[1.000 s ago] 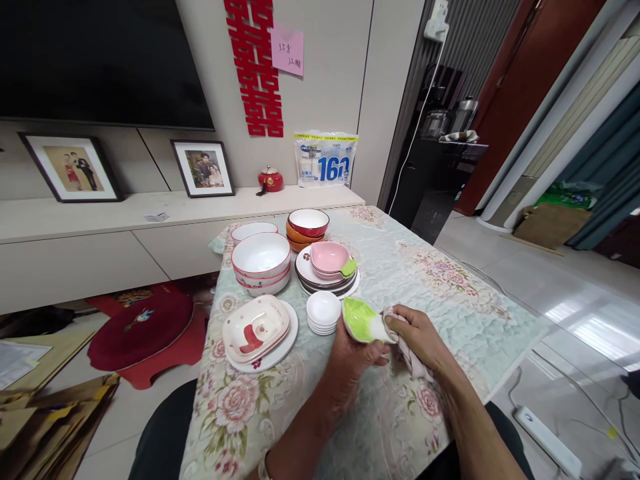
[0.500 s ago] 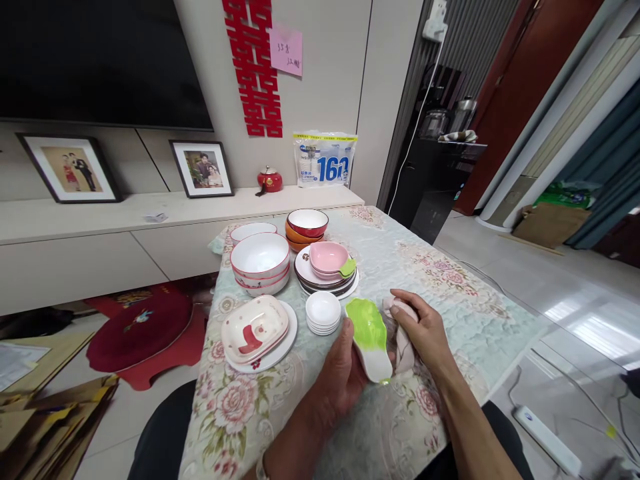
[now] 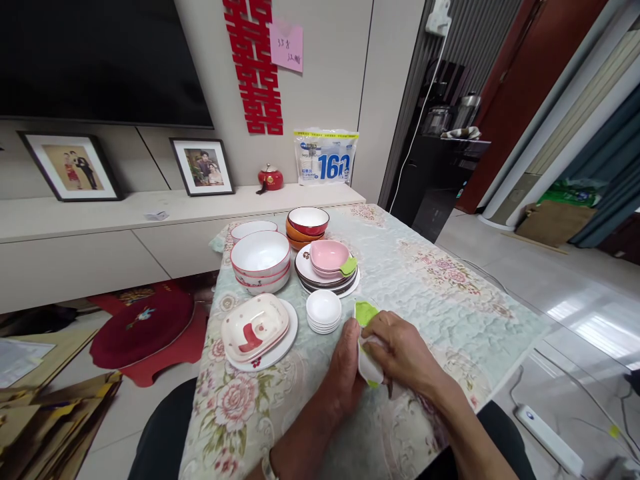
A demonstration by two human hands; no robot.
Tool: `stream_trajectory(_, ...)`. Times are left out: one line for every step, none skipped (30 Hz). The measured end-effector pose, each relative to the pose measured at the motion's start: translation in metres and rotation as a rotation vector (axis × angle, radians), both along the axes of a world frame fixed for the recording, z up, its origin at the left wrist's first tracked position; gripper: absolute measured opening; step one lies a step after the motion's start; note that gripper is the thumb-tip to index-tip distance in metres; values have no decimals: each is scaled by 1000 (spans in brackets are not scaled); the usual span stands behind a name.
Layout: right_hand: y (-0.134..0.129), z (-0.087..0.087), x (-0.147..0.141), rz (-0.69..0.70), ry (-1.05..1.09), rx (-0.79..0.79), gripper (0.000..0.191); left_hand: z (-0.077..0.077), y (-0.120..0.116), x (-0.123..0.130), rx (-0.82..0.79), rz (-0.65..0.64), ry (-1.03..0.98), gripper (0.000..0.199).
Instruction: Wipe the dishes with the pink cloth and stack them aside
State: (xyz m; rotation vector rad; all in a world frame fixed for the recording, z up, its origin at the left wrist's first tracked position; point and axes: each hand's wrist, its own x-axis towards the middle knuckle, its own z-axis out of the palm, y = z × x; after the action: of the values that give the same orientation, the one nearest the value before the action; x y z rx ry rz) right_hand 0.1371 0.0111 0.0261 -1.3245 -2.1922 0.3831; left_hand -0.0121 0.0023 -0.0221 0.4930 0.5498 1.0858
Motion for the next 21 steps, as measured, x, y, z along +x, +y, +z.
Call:
stream_trajectory(-2, 5, 2, 57, 30, -64, 24, -3, 0, -4, 70, 106, 78, 41)
stream_trajectory(-4, 9, 5, 122, 61, -123, 28, -5, -1, -7, 121, 169, 150, 40)
stream_trajectory(-5, 11, 6, 185, 90, -175, 29, -6, -1, -8, 151, 212, 196, 40)
stream_trajectory(-6, 13, 8, 238, 116, -214, 29, -7, 0, -9, 170, 238, 227, 40)
stream_trajectory(-6, 13, 8, 274, 139, -237, 28, -6, 0, -8, 157, 225, 226, 40)
stream_trajectory(-5, 12, 7, 288, 159, -244, 26, -4, 1, -6, 129, 196, 208, 40)
stream_trajectory(-4, 10, 6, 283, 175, -236, 25, -2, 1, -3, 86, 135, 173, 40)
stream_trajectory(-3, 7, 5, 260, 186, -210, 24, 1, 2, 1, 13, 39, 140, 40)
stream_trajectory(-1, 3, 3, 228, 190, -173, 24, 5, 3, 4, -14, -17, 134, 41)
stream_trajectory(1, 0, 1, 194, 189, -126, 24, 9, 4, 7, -30, -54, 132, 44)
stream_trajectory(3, -4, 0, 159, 182, -73, 24, 12, 4, 10, -55, -114, 129, 48)
stream_trajectory(5, -7, -2, 123, 169, -16, 23, 16, 4, 12, -79, -165, 128, 55)
stream_trajectory(6, -9, -2, 86, 150, 43, 23, 19, 4, 13, -95, -205, 120, 60)
stream_trajectory(8, -11, -3, 48, 128, 103, 22, 21, 4, 14, -110, -240, 109, 63)
stream_trajectory(10, -13, -3, 9, 104, 165, 21, 23, 4, 14, -123, -254, 97, 64)
stream_trajectory(11, -14, -2, -33, 80, 226, 21, 24, 3, 13, -133, -264, 85, 64)
stream_trajectory(12, -15, -2, -78, 60, 284, 20, 24, 4, 12, -142, -271, 75, 64)
stream_trajectory(13, -16, -1, -125, 48, 338, 20, 24, 4, 11, -151, -277, 69, 63)
stream_trajectory(14, -17, 0, -173, 44, 384, 19, 24, 4, 11, -162, -290, 65, 64)
stream_trajectory(15, -18, 1, -219, 48, 422, 18, 24, 4, 10, -173, -303, 63, 65)
stream_trajectory(16, -19, 1, -257, 60, 449, 18, 23, 4, 10, -183, -315, 62, 66)
